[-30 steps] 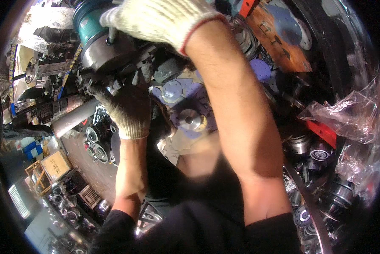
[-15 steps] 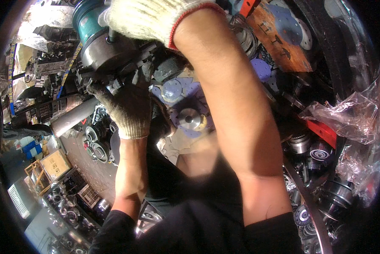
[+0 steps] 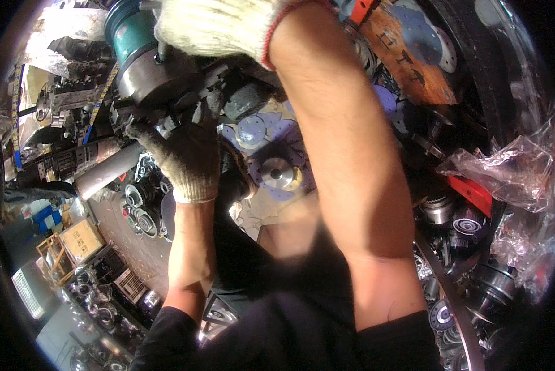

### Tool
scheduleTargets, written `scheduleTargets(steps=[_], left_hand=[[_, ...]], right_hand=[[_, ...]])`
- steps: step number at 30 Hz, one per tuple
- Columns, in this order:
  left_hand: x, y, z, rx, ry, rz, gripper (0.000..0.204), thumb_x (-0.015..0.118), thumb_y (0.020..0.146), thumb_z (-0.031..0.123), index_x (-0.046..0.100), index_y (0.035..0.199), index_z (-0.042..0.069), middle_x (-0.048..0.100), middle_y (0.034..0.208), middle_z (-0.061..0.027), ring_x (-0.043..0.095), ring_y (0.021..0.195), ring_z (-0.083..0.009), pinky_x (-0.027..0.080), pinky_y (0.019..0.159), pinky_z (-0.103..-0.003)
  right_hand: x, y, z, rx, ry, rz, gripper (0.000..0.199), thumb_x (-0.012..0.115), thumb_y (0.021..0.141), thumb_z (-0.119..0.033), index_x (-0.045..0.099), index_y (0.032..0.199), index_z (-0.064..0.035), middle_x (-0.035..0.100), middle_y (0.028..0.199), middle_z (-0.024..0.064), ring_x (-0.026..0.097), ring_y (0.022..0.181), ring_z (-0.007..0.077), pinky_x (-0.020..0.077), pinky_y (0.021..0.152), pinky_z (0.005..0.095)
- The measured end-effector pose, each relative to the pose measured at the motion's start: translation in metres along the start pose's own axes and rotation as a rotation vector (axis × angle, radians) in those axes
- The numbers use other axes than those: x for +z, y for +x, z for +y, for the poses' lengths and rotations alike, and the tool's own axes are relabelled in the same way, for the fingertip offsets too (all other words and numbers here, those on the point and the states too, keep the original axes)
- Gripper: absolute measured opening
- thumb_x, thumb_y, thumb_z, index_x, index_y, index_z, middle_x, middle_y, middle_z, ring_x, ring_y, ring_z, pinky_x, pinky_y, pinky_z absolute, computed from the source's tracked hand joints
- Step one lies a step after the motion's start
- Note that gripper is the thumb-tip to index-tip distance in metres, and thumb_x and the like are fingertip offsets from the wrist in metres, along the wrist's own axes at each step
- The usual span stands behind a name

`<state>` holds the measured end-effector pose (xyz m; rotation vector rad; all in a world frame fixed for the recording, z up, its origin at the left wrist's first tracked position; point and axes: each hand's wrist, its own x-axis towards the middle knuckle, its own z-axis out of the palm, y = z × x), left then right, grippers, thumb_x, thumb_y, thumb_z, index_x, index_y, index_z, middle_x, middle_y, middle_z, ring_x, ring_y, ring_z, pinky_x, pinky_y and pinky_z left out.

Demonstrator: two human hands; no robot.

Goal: The person is assembling a mechanical component, likely a starter motor, using a T-handle hex wrench. They are tightening bolts and adjusting parts of the component while sitting on the floor in a workshop environment.

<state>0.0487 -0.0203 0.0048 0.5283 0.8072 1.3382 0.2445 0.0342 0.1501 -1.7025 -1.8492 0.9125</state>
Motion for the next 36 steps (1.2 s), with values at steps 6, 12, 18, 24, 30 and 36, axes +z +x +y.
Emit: scheduleTargets(steps=[6, 12, 18, 24, 30, 36], left_hand=[[-0.017, 0.005, -0.011, 0.147, 0.377, 0.003, 0.085, 0.053, 0.094, 0.075, 0.038, 0.157, 0.021, 0.044, 0.155, -0.012, 0.04, 0.143, -0.0343, 0.031, 0.12, -0.058], [-0.031, 0.009, -0.015, 0.207, 0.678, -0.156, 0.087, 0.058, 0.095, 0.071, 0.037, 0.152, 0.008, 0.054, 0.141, -0.0143, 0.05, 0.135, -0.0311, 0.041, 0.113, -0.056], [-0.015, -0.001, -0.003, -0.009, -0.173, 0.012, 0.123, 0.076, 0.094, 0.044, -0.027, 0.155, 0.016, 0.041, 0.151, -0.0227, 0.052, 0.132, -0.0333, 0.039, 0.117, -0.047], [-0.023, 0.0, -0.018, -0.163, 0.524, -0.053, 0.07, 0.053, 0.101, -0.002, 0.017, 0.161, 0.006, 0.059, 0.144, -0.0175, 0.069, 0.115, -0.0172, 0.054, 0.102, -0.028], [-0.023, 0.008, -0.049, 0.368, 0.646, -0.263, 0.048, 0.05, 0.108, 0.017, 0.042, 0.154, 0.008, 0.063, 0.141, -0.011, 0.067, 0.119, -0.0242, 0.052, 0.104, -0.034], [-0.018, 0.002, -0.041, 0.191, 1.003, -0.191, 0.044, 0.048, 0.107, 0.028, 0.053, 0.146, 0.008, 0.07, 0.125, -0.0132, 0.073, 0.092, -0.0326, 0.057, 0.071, -0.049]], right_hand=[[0.017, 0.006, 0.014, -0.242, -0.349, 0.11, 0.021, 0.059, 0.102, -0.026, 0.068, 0.103, -0.0078, 0.061, 0.07, 0.0042, 0.055, 0.055, 0.0151, 0.0504, 0.054, 0.0348], [0.031, 0.036, 0.047, -0.315, -0.689, 0.141, 0.043, 0.056, 0.098, -0.011, 0.059, 0.14, -0.0189, 0.072, 0.093, 0.014, 0.069, 0.073, 0.0271, 0.0556, 0.067, 0.039], [0.015, 0.029, 0.046, -0.41, -0.956, 0.181, 0.039, 0.054, 0.094, -0.011, 0.067, 0.13, -0.013, 0.07, 0.115, 0.0183, 0.068, 0.102, 0.0369, 0.052, 0.09, 0.0462], [0.016, 0.03, 0.003, -0.034, -0.464, 0.088, 0.027, 0.058, 0.093, -0.012, 0.07, 0.116, -0.0061, 0.069, 0.106, 0.0112, 0.064, 0.096, 0.0258, 0.05, 0.088, 0.0346], [0.024, 0.026, -0.004, 0.03, -0.033, 0.154, 0.019, 0.069, 0.095, -0.012, 0.073, 0.11, -0.0022, 0.07, 0.1, 0.0018, 0.06, 0.09, 0.0088, 0.0471, 0.083, 0.0256], [0.018, 0.023, 0.01, -0.063, -0.269, 0.158, 0.019, 0.067, 0.095, -0.006, 0.072, 0.112, 0.001, 0.072, 0.114, 0.0102, 0.064, 0.108, 0.0163, 0.05, 0.096, 0.0314]])
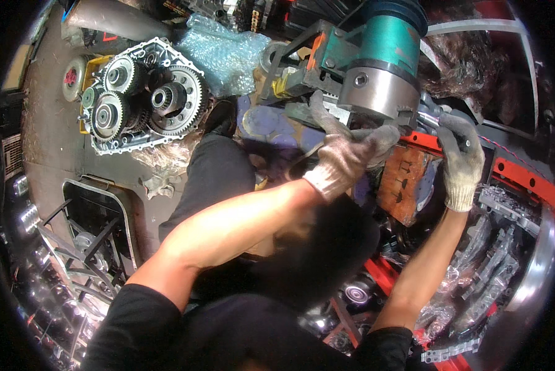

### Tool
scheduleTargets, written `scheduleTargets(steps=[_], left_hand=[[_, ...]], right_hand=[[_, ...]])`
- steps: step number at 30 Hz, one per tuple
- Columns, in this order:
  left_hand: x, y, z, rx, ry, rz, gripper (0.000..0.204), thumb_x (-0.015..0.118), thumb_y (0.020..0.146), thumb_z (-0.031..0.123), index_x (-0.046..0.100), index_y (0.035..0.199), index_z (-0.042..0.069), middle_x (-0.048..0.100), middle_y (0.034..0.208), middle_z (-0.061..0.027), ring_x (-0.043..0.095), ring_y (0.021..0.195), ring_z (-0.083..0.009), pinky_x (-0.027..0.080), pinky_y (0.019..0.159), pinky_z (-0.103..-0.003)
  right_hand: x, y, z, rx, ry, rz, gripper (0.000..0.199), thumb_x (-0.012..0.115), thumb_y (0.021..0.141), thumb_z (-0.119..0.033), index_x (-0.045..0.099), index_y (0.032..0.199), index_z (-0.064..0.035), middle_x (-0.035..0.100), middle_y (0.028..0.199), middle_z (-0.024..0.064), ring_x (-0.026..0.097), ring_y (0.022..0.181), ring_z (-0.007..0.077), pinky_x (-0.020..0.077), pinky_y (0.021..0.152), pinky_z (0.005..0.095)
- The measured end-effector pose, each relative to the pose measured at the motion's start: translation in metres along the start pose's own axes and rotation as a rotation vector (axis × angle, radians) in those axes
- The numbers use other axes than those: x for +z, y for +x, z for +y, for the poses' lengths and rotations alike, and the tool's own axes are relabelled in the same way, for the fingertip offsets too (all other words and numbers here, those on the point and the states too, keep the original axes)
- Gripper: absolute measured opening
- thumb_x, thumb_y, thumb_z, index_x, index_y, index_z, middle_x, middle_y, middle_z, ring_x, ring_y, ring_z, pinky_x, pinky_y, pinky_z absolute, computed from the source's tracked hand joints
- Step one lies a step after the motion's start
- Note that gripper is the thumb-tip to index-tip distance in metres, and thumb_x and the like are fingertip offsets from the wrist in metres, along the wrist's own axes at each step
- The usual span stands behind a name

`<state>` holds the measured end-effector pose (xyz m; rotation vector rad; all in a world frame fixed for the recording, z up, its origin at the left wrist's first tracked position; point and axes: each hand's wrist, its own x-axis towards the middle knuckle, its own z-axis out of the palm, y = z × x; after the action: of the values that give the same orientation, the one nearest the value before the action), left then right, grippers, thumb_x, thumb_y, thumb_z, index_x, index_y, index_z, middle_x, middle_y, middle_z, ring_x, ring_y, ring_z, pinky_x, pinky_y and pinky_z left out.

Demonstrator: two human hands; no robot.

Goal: The person is assembling a mechanical component, likely a starter motor, using a T-handle hex wrench. They are tightening bolts and adjusting parts of the component while sitting on the floor in a workshop environment.

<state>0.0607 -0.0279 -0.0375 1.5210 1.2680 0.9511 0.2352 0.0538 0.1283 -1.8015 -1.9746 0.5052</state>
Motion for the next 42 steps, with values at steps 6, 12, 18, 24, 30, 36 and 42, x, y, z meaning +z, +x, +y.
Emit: scheduleTargets(steps=[6, 12, 18, 24, 30, 36, 42], left_hand=[[0.013, -0.001, -0.006, 0.174, 0.413, -0.052, 0.035, 0.052, 0.097, 0.021, 0.065, 0.128, 0.009, 0.073, 0.097, -0.0095, 0.071, 0.072, -0.0284, 0.052, 0.056, -0.048], [0.052, 0.006, -0.043, 0.34, 0.204, 0.08, 0.031, 0.054, 0.092, 0.019, 0.065, 0.12, 0.011, 0.071, 0.095, -0.0082, 0.07, 0.074, -0.0288, 0.053, 0.06, -0.048], [0.092, 0.023, -0.081, 0.58, -0.128, 0.198, 0.03, 0.054, 0.091, 0.021, 0.06, 0.119, 0.011, 0.07, 0.099, -0.0104, 0.072, 0.079, -0.0284, 0.057, 0.067, -0.04], [0.071, 0.009, -0.061, 0.265, 0.514, -0.11, 0.046, 0.047, 0.099, 0.022, 0.051, 0.143, 0.01, 0.069, 0.106, -0.0063, 0.068, 0.072, -0.0221, 0.05, 0.057, -0.041], [0.02, -0.004, -0.018, 0.293, 0.573, 0.157, 0.029, 0.052, 0.098, 0.018, 0.061, 0.124, 0.009, 0.066, 0.082, -0.0078, 0.066, 0.064, -0.0247, 0.052, 0.052, -0.043], [0.008, -0.003, -0.015, 0.183, 0.263, 0.157, 0.051, 0.053, 0.102, 0.018, 0.048, 0.152, 0.022, 0.075, 0.115, -0.0117, 0.075, 0.078, -0.0324, 0.06, 0.059, -0.043], [0.006, -0.001, -0.016, 0.31, 0.175, 0.285, 0.056, 0.053, 0.101, 0.014, 0.043, 0.155, 0.022, 0.075, 0.095, -0.0122, 0.069, 0.061, -0.0322, 0.054, 0.048, -0.043]], right_hand=[[-0.004, 0.008, 0.002, 0.013, -0.244, -0.134, 0.023, 0.061, 0.1, -0.014, 0.07, 0.114, 0.0017, 0.07, 0.107, 0.0118, 0.065, 0.097, 0.0215, 0.0502, 0.089, 0.0363], [0.002, 0.012, -0.02, 0.559, 0.376, -0.015, 0.03, 0.068, 0.099, -0.035, 0.068, 0.087, -0.0084, 0.053, 0.06, -0.0034, 0.035, 0.04, 0.0053, 0.02, 0.038, 0.0232], [-0.004, 0.011, -0.031, 0.469, 0.277, -0.117, 0.029, 0.069, 0.098, -0.033, 0.069, 0.088, -0.0061, 0.053, 0.062, -0.0041, 0.04, 0.046, 0.005, 0.0259, 0.043, 0.0221], [-0.009, 0.009, -0.032, 0.34, 0.201, -0.164, 0.02, 0.07, 0.097, -0.024, 0.072, 0.098, -0.004, 0.053, 0.066, -0.005, 0.042, 0.054, 0.0045, 0.0316, 0.051, 0.0225], [-0.006, 0.005, -0.031, 0.301, 0.159, -0.114, 0.016, 0.07, 0.096, -0.016, 0.073, 0.104, -0.0027, 0.065, 0.087, -0.0024, 0.054, 0.075, 0.0047, 0.0415, 0.067, 0.0214], [-0.007, 0.002, -0.017, 0.118, 0.218, -0.153, 0.019, 0.073, 0.096, -0.013, 0.07, 0.111, -0.0013, 0.068, 0.101, 0.0004, 0.06, 0.088, 0.0093, 0.0478, 0.076, 0.0234], [-0.01, 0.01, -0.001, 0.259, 0.022, -0.183, 0.029, 0.058, 0.105, -0.025, 0.072, 0.1, 0.0005, 0.067, 0.096, 0.0081, 0.061, 0.085, 0.0098, 0.0476, 0.076, 0.0237]])
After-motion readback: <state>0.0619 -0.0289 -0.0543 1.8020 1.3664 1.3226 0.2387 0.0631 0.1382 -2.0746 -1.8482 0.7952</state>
